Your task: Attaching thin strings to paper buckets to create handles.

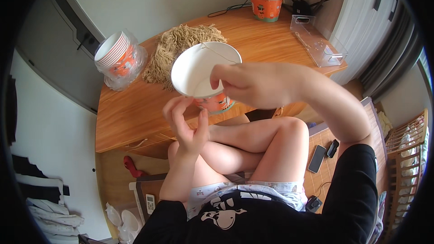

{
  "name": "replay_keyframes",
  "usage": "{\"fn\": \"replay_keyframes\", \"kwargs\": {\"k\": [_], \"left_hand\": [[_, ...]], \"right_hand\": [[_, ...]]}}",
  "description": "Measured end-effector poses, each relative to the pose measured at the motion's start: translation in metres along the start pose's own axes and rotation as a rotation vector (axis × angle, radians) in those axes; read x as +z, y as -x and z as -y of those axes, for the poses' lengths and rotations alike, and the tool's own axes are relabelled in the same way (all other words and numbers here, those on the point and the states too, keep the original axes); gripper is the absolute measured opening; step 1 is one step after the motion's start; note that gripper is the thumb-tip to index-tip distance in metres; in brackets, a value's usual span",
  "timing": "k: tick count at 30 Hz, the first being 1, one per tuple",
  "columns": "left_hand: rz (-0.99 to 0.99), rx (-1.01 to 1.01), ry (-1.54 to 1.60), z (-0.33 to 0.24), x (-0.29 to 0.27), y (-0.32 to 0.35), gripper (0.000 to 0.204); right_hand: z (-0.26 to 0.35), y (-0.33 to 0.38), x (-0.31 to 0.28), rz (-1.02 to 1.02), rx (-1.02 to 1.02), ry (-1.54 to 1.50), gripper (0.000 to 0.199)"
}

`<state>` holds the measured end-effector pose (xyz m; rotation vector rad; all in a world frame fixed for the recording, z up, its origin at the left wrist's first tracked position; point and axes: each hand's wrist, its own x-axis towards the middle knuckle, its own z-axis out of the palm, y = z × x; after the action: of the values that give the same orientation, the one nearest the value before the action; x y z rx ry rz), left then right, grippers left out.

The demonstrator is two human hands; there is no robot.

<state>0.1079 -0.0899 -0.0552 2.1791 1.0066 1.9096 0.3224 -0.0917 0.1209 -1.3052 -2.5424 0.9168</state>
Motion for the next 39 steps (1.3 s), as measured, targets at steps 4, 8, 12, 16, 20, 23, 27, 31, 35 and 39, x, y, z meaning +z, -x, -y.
{"fn": "replay_keyframes", "kwargs": {"k": [4, 8, 12, 16, 20, 23, 27, 31, 35, 39], "left_hand": [[-0.038, 0.054, -0.008, 0.004, 0.000, -0.009, 0.035], [-0.012, -0.052, 0.118, 0.005, -0.003, 0.005, 0.033], [0.043, -0.228, 0.293, 0.005, -0.001, 0.019, 0.031], [0.059, -0.274, 0.309, 0.003, -0.006, 0.017, 0.035], [-0.031, 0.018, -0.090, 0.008, -0.016, -0.013, 0.034], [0.034, 0.058, -0.181, 0.002, -0.023, -0.043, 0.026], [0.349, 0.091, -0.184, -0.004, -0.028, -0.085, 0.008], [0.704, -0.025, -0.021, 0.003, -0.031, -0.119, 0.016], [0.938, -0.161, -0.024, 0.006, -0.025, -0.138, 0.019], [1.086, -0.155, -0.056, 0.010, -0.018, -0.147, 0.020]], "right_hand": [[-0.019, -0.019, -0.003, -0.020, -0.167, 0.103, 0.023], [-0.013, -0.026, 0.007, -0.106, -0.229, 0.104, 0.023], [-0.009, -0.029, 0.008, -0.236, -0.145, 0.084, 0.019], [-0.005, -0.020, 0.012, -0.259, -0.084, 0.147, 0.012], [-0.005, -0.004, 0.060, -0.549, -0.030, 0.149, 0.010], [-0.020, -0.008, 0.103, -0.839, -0.037, 0.099, 0.010], [-0.022, -0.026, 0.149, -1.020, -0.014, -0.128, 0.011], [-0.022, -0.037, 0.164, -1.098, -0.009, -0.207, 0.013], [-0.022, -0.041, 0.166, -1.144, -0.012, -0.265, 0.012], [-0.024, -0.043, 0.166, -1.159, -0.011, -0.241, 0.011]]}}
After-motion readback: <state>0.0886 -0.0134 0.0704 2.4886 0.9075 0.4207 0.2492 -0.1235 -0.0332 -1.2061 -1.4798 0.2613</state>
